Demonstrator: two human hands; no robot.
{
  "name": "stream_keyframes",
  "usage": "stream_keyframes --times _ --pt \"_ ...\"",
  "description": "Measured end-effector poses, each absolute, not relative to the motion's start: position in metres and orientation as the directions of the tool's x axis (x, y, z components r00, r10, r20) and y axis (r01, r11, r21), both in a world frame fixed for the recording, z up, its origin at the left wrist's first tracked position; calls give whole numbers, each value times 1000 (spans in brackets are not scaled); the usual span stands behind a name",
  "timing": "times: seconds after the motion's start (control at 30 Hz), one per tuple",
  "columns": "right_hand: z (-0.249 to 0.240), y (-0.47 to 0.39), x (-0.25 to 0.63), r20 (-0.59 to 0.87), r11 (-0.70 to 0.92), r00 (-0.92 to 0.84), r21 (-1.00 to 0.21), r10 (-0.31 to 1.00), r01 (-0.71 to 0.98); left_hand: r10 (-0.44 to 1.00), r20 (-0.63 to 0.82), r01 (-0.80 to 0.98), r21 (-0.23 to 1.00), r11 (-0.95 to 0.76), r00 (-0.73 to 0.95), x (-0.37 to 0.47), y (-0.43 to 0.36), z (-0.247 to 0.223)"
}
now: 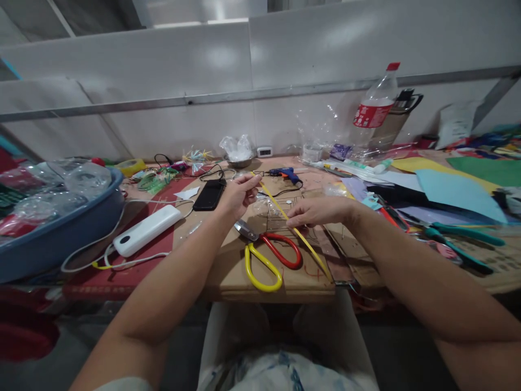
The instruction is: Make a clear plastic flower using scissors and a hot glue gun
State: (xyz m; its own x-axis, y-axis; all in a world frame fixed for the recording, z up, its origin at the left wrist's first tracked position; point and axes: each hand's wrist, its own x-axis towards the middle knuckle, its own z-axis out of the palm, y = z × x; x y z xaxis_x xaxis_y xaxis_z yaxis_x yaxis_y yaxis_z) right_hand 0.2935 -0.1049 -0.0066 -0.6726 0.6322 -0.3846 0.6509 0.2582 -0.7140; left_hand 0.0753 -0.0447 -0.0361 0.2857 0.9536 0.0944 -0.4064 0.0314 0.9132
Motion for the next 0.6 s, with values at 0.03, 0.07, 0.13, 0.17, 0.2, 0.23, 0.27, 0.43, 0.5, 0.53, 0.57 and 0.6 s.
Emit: stream_keyframes --times 0.03,0.07,0.13,0.17,0.2,0.23,0.27,0.43,0.5,0.53,0.57,0.6 --pt "-6 -105 294 -396 270 -671 -697 627 664 953 88 -407 912 40 292 76 -45 -37" --pt "-6 -104 294 -408 278 -669 -684 621 675 952 81 -405 913 49 296 76 -44 -38" --pt "-8 -102 296 -425 285 -671 -671 608 684 951 66 -391 918 61 303 77 -43 -41" --pt "-9 -101 297 -432 290 -676 -670 597 683 951 54 -379 923 69 304 77 -42 -42" --pt "-11 -100 298 -437 296 -686 -672 582 679 951 35 -360 929 83 308 77 -40 -44" --pt "-13 -99 300 -440 302 -697 -675 566 673 949 10 -333 938 100 314 77 -39 -46" --pt "-14 -98 301 -444 308 -710 -682 547 663 946 -17 -298 947 118 323 77 -38 -47" --pt "-20 -93 299 -384 217 -658 -735 647 642 926 -97 -138 978 157 364 77 -36 -50" --pt "-23 -92 293 -215 175 -504 -767 836 617 920 -110 -104 982 160 377 78 -36 -51" --pt "-26 -91 288 -122 161 -404 -785 907 598 916 -112 -91 983 159 385 79 -37 -51" --pt "-29 -91 284 -51 148 -317 -807 947 571 913 -111 -82 985 155 392 80 -37 -52" --pt "-32 -92 279 -15 135 -264 -831 964 539 910 -106 -75 986 148 402 81 -38 -53"
